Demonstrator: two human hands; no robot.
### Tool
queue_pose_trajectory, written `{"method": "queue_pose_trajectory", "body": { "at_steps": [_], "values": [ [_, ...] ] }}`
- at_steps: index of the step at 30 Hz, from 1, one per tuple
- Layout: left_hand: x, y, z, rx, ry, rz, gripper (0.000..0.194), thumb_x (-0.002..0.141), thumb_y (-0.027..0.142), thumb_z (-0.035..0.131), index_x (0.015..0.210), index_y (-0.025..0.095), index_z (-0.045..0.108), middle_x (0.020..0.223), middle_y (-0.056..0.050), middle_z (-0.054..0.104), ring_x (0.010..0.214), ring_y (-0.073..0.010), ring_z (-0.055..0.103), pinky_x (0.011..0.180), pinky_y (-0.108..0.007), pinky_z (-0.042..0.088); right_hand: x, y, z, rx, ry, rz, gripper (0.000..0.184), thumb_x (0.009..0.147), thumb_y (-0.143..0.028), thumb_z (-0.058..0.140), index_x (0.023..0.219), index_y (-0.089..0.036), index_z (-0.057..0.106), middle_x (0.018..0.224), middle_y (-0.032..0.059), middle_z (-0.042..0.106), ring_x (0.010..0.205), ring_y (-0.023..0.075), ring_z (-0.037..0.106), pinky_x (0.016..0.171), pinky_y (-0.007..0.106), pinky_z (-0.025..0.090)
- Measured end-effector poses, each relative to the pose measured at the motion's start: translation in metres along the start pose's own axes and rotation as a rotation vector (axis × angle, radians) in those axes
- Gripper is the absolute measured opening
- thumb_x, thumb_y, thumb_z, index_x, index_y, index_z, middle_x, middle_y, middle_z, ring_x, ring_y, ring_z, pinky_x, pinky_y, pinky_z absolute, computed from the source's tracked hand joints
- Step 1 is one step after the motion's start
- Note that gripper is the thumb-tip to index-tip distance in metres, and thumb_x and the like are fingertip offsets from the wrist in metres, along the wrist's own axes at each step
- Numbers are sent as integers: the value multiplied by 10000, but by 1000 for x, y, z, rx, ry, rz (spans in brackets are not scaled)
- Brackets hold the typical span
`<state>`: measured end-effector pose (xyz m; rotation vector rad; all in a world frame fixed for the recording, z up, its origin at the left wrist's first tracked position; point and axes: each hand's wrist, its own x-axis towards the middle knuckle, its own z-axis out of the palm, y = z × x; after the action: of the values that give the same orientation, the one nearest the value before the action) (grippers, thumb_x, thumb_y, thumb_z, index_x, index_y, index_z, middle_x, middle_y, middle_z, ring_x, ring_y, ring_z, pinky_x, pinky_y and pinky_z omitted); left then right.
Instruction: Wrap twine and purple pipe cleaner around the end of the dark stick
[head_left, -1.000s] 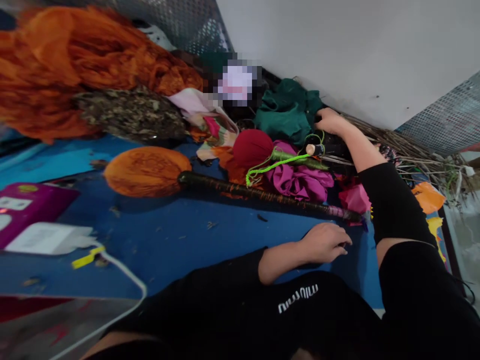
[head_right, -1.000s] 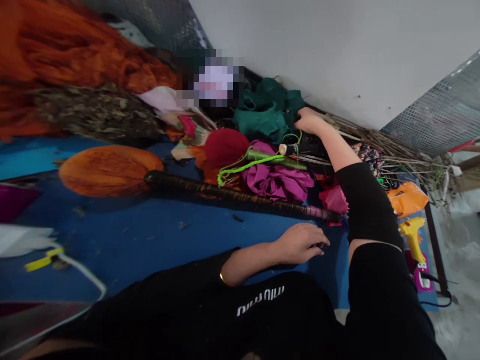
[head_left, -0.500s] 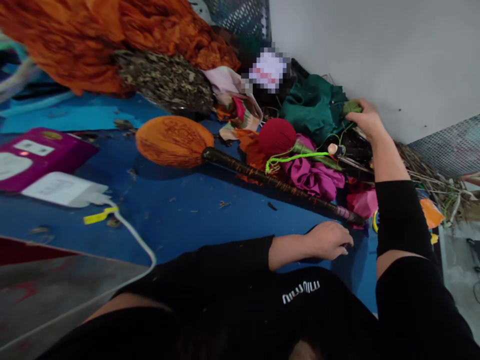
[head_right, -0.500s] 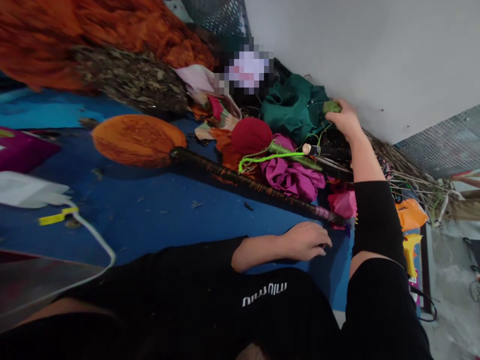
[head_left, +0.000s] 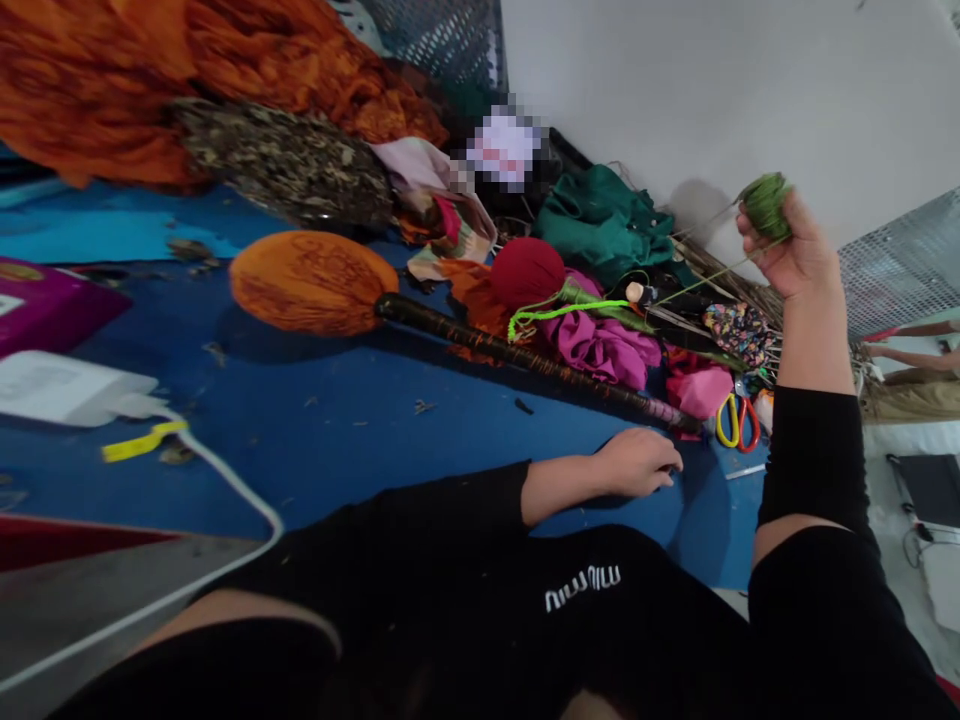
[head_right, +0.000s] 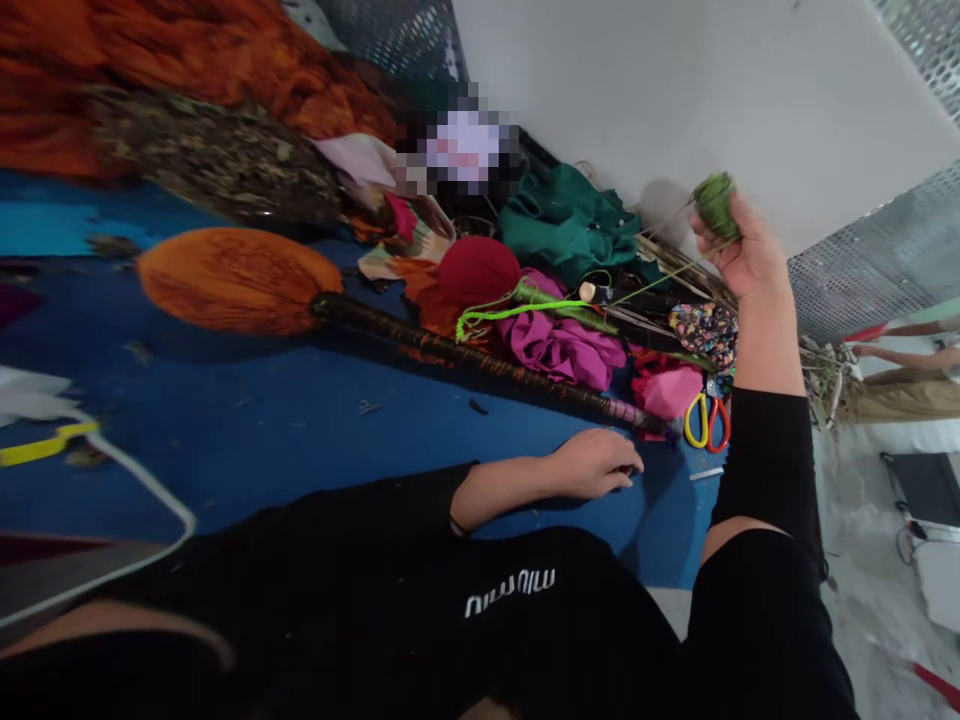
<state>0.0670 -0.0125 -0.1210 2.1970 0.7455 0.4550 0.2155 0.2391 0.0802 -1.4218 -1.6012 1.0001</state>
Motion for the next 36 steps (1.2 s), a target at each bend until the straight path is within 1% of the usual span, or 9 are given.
{"method": "queue_pose_trajectory", "body": {
  "at_steps": [6, 12, 15, 20, 25, 27, 30, 33, 36],
  "values": [
    [4, -5, -1, 29, 21, 14, 172, 977, 242, 810, 1145, 241, 846, 1065, -15, 856, 1021, -214, 785, 790, -289, 497, -14, -4, -34, 159, 173, -42, 411, 808, -404, 943, 1086, -256, 678, 928, -10, 853, 724, 149, 765, 587, 275, 527],
    [9, -9, -3, -10, 59, 36, 174, 930, 197, 820, 1095, 231, 864, 1058, -29, 865, 1018, -222, 791, 799, -287, 503, -46, -12, -62, 43, 331, -33, 385, 858, -6, 822, 1143, -215, 668, 724, -97, 785, 586, 93, 717, 636, 275, 518],
    [10, -9, -4, -86, 122, 30, 157, 953, 183, 764, 1053, 232, 875, 1135, -42, 871, 1066, -232, 797, 855, -294, 529, -72, -14, -64, 146, 322, -5, 45, 1052, -147, 665, 1085, -130, 690, 677, -44, 780, 538, 57, 686, 631, 285, 481],
    [11, -6, -18, -267, 358, -11, 189, 1009, 253, 703, 1104, 216, 863, 1203, -72, 865, 1171, -241, 787, 1032, -332, 567, -135, -31, -49, 328, 266, 150, 623, 1137, -495, 286, 1192, -81, 748, 935, 58, 881, 454, -51, 526, 537, 234, 318],
    [10, -9, -66, -728, 454, -16, 618, 1153, 644, 397, 1278, 172, 777, 1204, -148, 845, 927, -196, 823, 772, -290, 637, -209, -42, -36, 515, 248, 112, 587, 1094, -574, 382, 1183, -177, 806, 1070, 27, 896, 472, -65, 517, 490, 165, 331],
    [9, -9, -89, -1002, 476, 3, 748, 1066, 841, 451, 1254, 197, 781, 1256, -147, 834, 1025, -235, 832, 776, -301, 655, -239, -34, -32, 527, 123, 1, 542, 934, -691, 678, 1179, -226, 809, 1083, 5, 890, 471, -47, 529, 462, 151, 354],
    [7, -8, -117, -1043, 608, 1, 770, 1060, 873, 436, 1208, 201, 782, 1226, -129, 827, 1133, -264, 819, 810, -329, 672, -282, -9, -25, 558, -52, -118, 867, 483, -754, 1011, 1150, -236, 816, 1001, 22, 877, 408, 12, 520, 357, 176, 358],
    [0, -6, -134, -1122, 669, 3, 528, 1143, 676, 486, 1186, 239, 779, 1132, -63, 805, 1084, -188, 800, 809, -279, 659, -319, 27, -23, 558, -154, -113, 897, 434, -743, 1051, 1139, -235, 825, 933, 65, 853, 427, 117, 592, 285, 241, 376],
    [-15, -2, -137, -1121, 688, 8, 367, 1154, 550, 531, 1126, 277, 774, 892, -1, 706, 793, -110, 712, 695, -221, 616, -344, 68, -30, 620, -88, -133, 833, 464, -774, 1026, 1097, -267, 837, 938, 74, 840, 422, 114, 558, 260, 242, 345]
  ]
}}
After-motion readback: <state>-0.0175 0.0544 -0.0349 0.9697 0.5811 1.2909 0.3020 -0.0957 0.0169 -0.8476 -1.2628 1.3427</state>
